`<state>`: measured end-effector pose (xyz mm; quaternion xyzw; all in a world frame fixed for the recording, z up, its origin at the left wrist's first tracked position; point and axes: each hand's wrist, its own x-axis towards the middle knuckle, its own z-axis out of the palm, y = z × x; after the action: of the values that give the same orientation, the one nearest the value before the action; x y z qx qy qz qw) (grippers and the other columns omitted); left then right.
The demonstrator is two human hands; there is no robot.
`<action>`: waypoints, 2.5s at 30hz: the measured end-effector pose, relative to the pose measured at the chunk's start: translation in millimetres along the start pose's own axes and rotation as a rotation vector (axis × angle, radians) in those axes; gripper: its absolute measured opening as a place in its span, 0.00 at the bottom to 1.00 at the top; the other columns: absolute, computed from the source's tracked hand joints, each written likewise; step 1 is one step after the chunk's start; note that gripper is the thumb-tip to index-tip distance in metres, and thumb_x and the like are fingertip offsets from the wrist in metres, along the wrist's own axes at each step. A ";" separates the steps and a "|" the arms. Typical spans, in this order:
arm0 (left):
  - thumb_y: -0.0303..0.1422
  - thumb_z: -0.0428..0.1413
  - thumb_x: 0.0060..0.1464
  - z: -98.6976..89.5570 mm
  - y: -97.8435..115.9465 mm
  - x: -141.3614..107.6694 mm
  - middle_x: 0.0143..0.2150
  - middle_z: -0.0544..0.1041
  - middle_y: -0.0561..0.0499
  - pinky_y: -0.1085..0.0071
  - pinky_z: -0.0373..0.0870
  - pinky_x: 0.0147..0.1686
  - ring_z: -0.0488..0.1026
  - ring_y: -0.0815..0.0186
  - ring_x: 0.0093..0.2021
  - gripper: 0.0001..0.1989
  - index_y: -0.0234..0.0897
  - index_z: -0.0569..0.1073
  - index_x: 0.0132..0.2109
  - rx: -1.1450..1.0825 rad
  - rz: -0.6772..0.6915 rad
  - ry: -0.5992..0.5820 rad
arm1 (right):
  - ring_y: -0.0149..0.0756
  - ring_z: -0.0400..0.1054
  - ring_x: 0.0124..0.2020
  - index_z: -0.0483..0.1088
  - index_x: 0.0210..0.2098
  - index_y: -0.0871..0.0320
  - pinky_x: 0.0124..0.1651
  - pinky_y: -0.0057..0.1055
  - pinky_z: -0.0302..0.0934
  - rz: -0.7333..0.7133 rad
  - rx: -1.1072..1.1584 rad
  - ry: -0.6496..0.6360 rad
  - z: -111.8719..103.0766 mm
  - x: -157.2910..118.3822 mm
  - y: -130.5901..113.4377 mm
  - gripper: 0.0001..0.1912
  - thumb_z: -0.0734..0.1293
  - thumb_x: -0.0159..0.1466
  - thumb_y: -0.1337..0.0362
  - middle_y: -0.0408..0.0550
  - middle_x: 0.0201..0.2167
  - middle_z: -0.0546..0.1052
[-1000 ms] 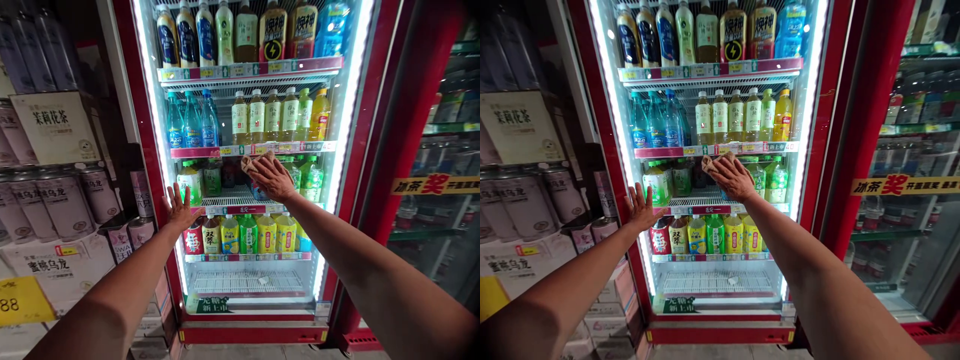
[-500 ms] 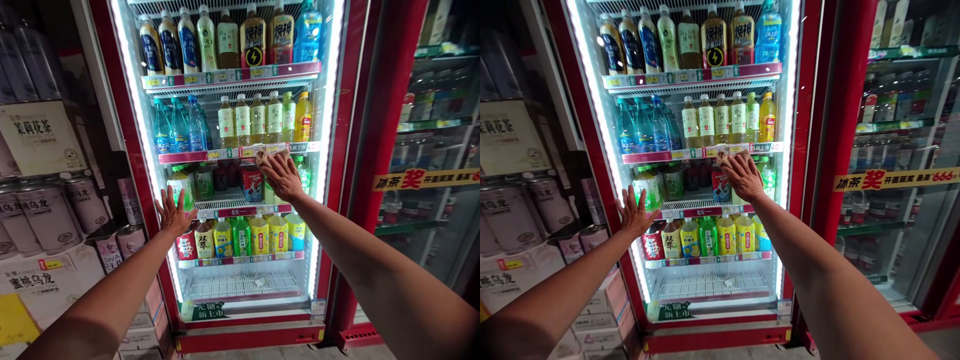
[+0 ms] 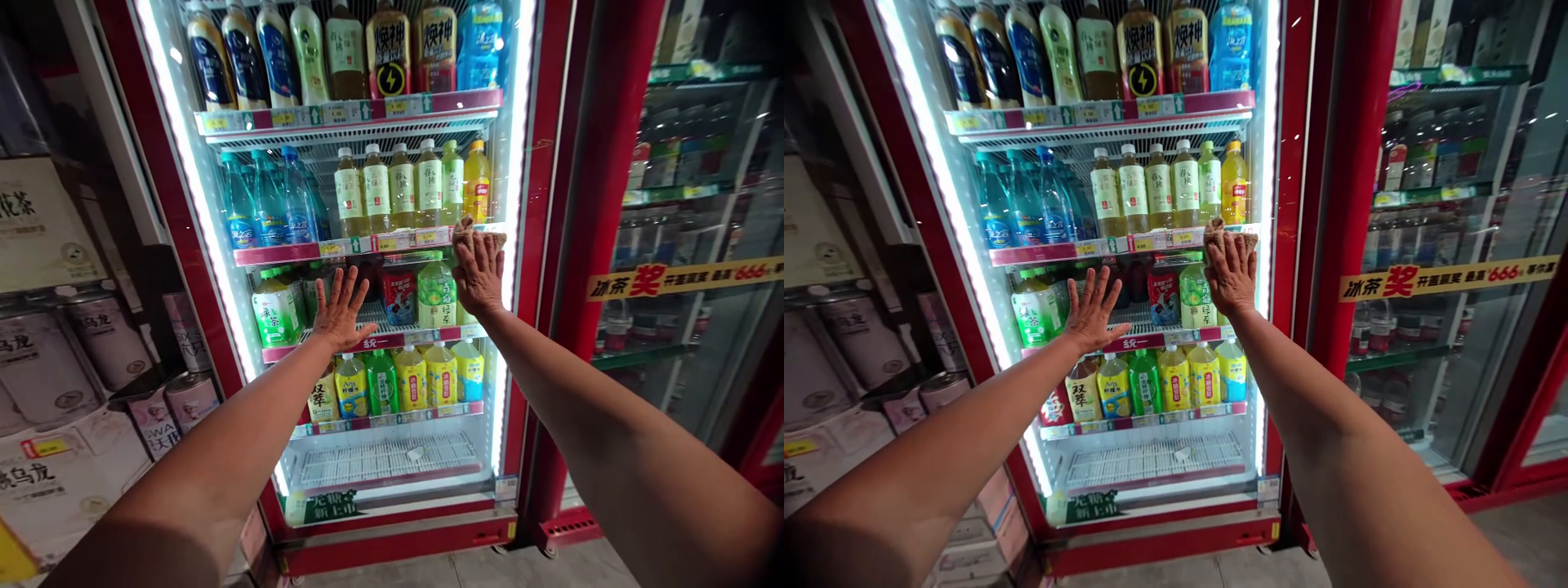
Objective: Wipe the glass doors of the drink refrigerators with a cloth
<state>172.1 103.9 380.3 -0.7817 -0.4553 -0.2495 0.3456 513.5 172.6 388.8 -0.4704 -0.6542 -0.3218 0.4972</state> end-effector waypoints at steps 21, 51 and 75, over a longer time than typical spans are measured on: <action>0.54 0.70 0.45 6.0 4.3 0.1 0.79 0.25 0.40 0.32 0.11 0.66 0.19 0.41 0.77 0.71 0.44 0.28 0.78 0.021 -0.039 -0.015 | 0.49 0.36 0.79 0.58 0.72 0.53 0.77 0.60 0.35 0.096 0.037 -0.007 -11.5 -20.1 60.7 0.31 0.56 0.72 0.56 0.52 0.78 0.50; 0.46 0.72 0.48 11.8 18.4 -9.6 0.77 0.15 0.50 0.25 0.13 0.62 0.17 0.35 0.75 0.61 0.64 0.40 0.76 -0.052 -0.056 -0.091 | 0.59 0.34 0.79 0.47 0.76 0.49 0.74 0.71 0.31 0.468 0.146 0.329 35.9 -107.1 46.5 0.33 0.53 0.72 0.57 0.59 0.79 0.44; 0.41 0.66 0.57 26.3 24.9 -23.4 0.80 0.24 0.50 0.28 0.13 0.65 0.19 0.43 0.77 0.53 0.64 0.39 0.76 -0.058 -0.036 -0.070 | 0.50 0.28 0.80 0.46 0.76 0.42 0.75 0.70 0.35 0.082 0.031 0.066 39.3 -103.3 -22.7 0.35 0.56 0.71 0.61 0.43 0.80 0.41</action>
<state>185.3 102.9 339.2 -0.7914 -0.4735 -0.2414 0.3021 485.1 169.0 279.7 -0.4783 -0.6223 -0.3063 0.5386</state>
